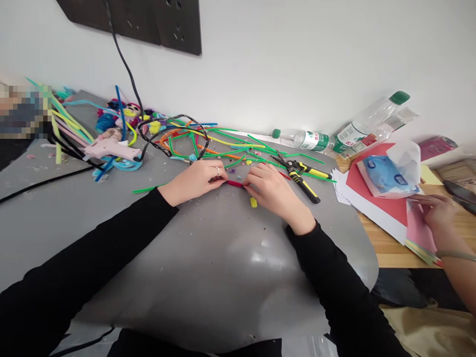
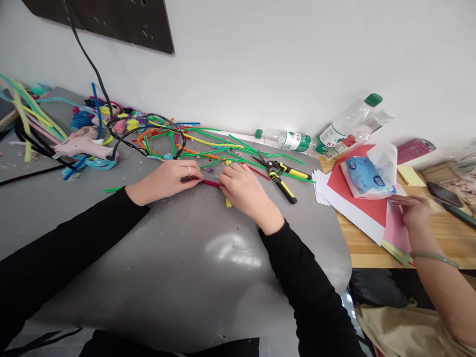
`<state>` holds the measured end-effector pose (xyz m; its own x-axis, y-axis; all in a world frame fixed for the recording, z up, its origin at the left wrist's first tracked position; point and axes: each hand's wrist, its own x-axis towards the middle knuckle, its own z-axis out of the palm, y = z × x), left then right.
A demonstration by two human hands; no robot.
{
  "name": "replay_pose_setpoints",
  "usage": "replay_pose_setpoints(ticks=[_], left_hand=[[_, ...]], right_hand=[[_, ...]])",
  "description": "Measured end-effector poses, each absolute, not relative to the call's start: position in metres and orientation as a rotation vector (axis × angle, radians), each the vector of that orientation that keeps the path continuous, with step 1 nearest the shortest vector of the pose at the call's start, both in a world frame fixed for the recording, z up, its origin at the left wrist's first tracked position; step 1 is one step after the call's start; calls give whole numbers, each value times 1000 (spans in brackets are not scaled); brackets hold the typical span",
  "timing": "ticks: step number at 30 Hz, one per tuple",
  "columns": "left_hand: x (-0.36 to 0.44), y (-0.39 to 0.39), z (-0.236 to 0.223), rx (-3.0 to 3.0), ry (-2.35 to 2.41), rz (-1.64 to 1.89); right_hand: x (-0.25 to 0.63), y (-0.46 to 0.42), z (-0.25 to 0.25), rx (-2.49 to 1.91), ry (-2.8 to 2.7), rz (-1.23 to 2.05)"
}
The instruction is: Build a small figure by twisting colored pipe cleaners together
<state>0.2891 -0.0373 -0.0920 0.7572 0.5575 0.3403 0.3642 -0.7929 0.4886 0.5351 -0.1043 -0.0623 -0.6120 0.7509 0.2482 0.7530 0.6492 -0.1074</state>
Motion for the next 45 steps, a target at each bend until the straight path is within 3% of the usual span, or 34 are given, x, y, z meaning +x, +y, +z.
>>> replay_pose_setpoints(ticks=[45], left_hand=[[289, -38, -93, 2561, 687, 680]], right_hand=[[532, -102, -68, -1232, -2608, 46]])
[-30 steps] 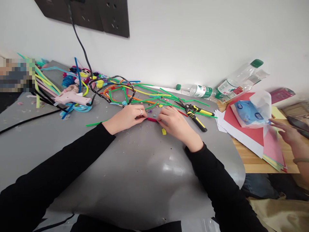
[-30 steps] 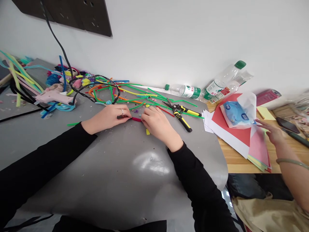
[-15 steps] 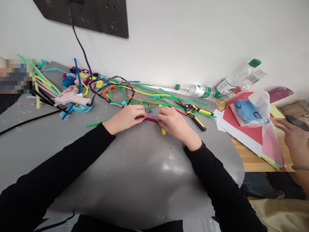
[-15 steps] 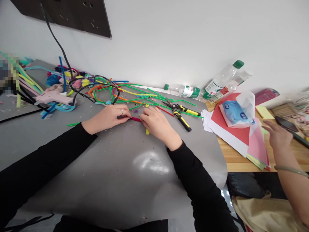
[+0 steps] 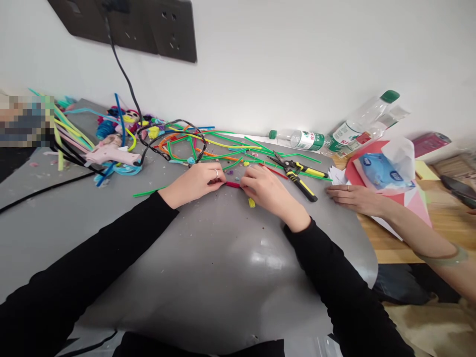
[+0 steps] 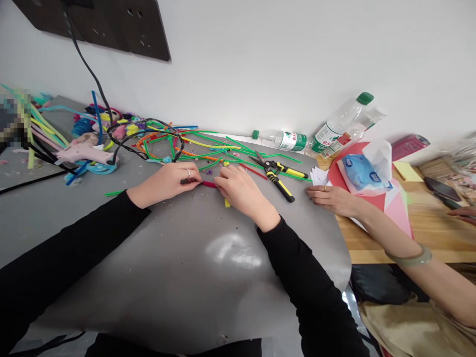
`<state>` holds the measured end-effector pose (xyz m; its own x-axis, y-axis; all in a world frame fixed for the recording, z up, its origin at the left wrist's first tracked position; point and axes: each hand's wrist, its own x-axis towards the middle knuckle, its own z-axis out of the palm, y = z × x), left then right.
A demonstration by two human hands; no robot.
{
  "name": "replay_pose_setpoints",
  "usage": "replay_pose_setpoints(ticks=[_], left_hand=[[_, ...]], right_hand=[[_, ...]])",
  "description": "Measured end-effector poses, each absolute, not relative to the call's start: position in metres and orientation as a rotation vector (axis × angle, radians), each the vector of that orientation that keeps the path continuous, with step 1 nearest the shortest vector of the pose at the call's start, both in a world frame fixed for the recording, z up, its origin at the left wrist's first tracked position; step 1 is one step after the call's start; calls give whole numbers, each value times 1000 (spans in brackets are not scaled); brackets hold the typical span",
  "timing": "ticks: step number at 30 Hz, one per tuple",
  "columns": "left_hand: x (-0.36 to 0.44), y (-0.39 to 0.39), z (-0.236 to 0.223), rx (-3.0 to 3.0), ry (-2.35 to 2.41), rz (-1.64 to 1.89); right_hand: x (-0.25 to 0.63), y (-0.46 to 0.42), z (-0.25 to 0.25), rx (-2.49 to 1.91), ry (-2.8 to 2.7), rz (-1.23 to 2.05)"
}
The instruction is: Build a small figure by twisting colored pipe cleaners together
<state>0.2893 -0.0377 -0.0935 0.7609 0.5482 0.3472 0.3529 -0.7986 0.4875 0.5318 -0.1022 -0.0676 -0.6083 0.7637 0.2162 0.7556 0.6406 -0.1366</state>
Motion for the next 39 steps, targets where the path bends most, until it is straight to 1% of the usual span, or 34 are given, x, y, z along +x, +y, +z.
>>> replay_pose_setpoints(ticks=[14, 25, 39], left_hand=[[290, -37, -93, 2563, 700, 688], [292, -40, -88, 2345, 850, 721], [293, -39, -88, 2307, 907, 626]], right_hand=[[532, -102, -67, -1220, -2595, 83], [532, -102, -67, -1222, -2589, 93], [532, -102, -68, -1222, -2584, 89]])
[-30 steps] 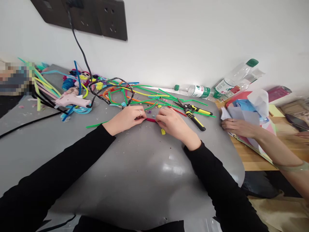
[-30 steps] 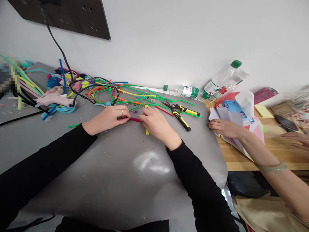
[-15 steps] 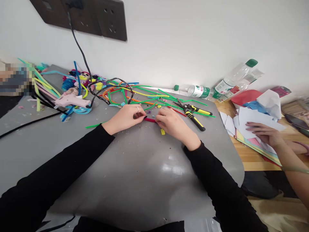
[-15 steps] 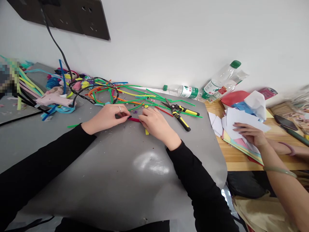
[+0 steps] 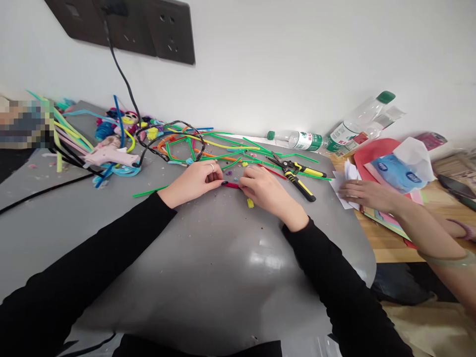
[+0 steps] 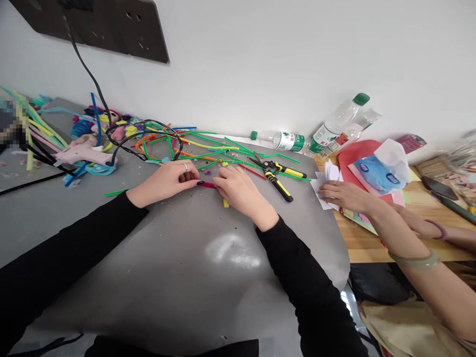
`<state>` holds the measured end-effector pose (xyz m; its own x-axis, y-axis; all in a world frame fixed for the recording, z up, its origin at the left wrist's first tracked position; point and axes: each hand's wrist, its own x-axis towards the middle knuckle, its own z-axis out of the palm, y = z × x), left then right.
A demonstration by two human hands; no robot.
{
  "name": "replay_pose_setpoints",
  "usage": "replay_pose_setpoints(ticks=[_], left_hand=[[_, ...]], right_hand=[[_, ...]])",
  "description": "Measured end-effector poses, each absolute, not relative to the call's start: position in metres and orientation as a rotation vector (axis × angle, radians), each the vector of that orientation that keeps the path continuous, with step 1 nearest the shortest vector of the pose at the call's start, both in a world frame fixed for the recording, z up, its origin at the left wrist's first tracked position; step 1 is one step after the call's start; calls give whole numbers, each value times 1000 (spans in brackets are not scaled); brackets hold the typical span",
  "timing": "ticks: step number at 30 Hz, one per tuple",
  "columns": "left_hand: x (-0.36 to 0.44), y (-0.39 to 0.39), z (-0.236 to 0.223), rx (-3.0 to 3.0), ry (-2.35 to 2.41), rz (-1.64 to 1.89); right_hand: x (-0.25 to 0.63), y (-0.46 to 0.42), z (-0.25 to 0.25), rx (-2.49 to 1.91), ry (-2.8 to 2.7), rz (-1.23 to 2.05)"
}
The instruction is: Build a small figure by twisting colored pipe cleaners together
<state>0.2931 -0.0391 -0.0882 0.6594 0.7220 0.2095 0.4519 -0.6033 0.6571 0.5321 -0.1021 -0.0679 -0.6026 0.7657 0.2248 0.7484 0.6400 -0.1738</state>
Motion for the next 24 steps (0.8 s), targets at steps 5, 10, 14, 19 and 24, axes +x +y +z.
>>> replay_pose_setpoints(ticks=[5, 10, 14, 19, 24], left_hand=[[293, -38, -91, 2311, 930, 616], [294, -38, -90, 2294, 943, 614], [293, -38, -91, 2294, 931, 608], [293, -37, -92, 2317, 919, 604], [291, -36, -93, 2286, 895, 572]], right_hand=[[532, -102, -68, -1205, -2574, 120], [533, -102, -68, -1210, -2567, 124], [532, -103, -66, -1226, -2570, 136], [531, -103, -66, -1229, -2572, 148], [532, -102, -67, -1224, -2572, 137]])
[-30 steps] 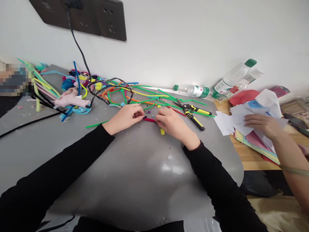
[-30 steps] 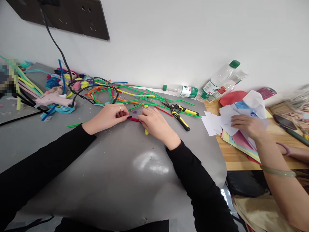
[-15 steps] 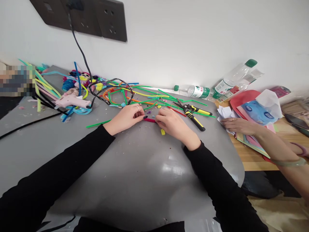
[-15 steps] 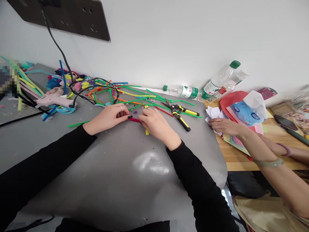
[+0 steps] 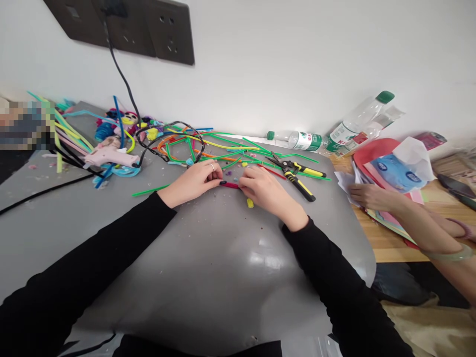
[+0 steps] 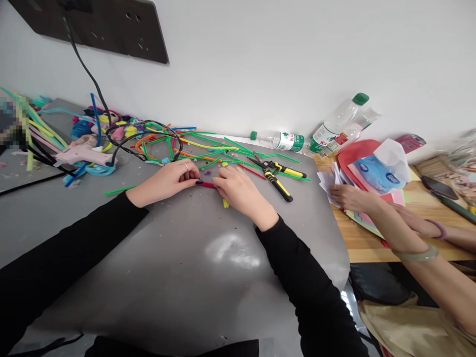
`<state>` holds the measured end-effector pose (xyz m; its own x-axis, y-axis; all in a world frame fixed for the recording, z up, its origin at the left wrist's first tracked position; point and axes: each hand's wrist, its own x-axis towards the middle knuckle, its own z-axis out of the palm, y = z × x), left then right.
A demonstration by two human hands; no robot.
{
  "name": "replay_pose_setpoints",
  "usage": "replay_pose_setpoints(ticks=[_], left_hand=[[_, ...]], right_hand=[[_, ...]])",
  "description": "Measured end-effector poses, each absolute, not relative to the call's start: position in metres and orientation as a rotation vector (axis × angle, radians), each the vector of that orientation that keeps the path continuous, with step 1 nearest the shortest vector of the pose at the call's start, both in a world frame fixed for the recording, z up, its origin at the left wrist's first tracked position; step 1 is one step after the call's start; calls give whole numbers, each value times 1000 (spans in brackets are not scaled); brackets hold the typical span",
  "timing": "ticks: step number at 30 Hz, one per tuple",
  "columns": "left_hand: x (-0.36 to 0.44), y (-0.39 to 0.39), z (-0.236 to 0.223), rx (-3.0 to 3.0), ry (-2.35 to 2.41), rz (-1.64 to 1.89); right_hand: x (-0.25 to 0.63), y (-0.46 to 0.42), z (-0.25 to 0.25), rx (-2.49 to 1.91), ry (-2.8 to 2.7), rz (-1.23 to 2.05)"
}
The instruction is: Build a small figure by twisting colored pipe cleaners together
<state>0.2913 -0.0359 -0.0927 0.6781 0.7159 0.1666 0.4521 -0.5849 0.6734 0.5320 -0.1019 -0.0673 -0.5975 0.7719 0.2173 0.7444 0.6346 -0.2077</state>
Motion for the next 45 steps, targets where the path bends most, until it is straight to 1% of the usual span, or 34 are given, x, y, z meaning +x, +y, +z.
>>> replay_pose_setpoints(ticks=[18, 28, 45], left_hand=[[292, -36, -94, 2317, 879, 596], [291, -35, -92, 2296, 858, 573], [287, -33, -93, 2431, 807, 511]], right_hand=[[533, -101, -69, -1274, -2508, 120], [538, -100, -72, -1385, -2347, 375], [540, -101, -66, -1403, -2240, 644]])
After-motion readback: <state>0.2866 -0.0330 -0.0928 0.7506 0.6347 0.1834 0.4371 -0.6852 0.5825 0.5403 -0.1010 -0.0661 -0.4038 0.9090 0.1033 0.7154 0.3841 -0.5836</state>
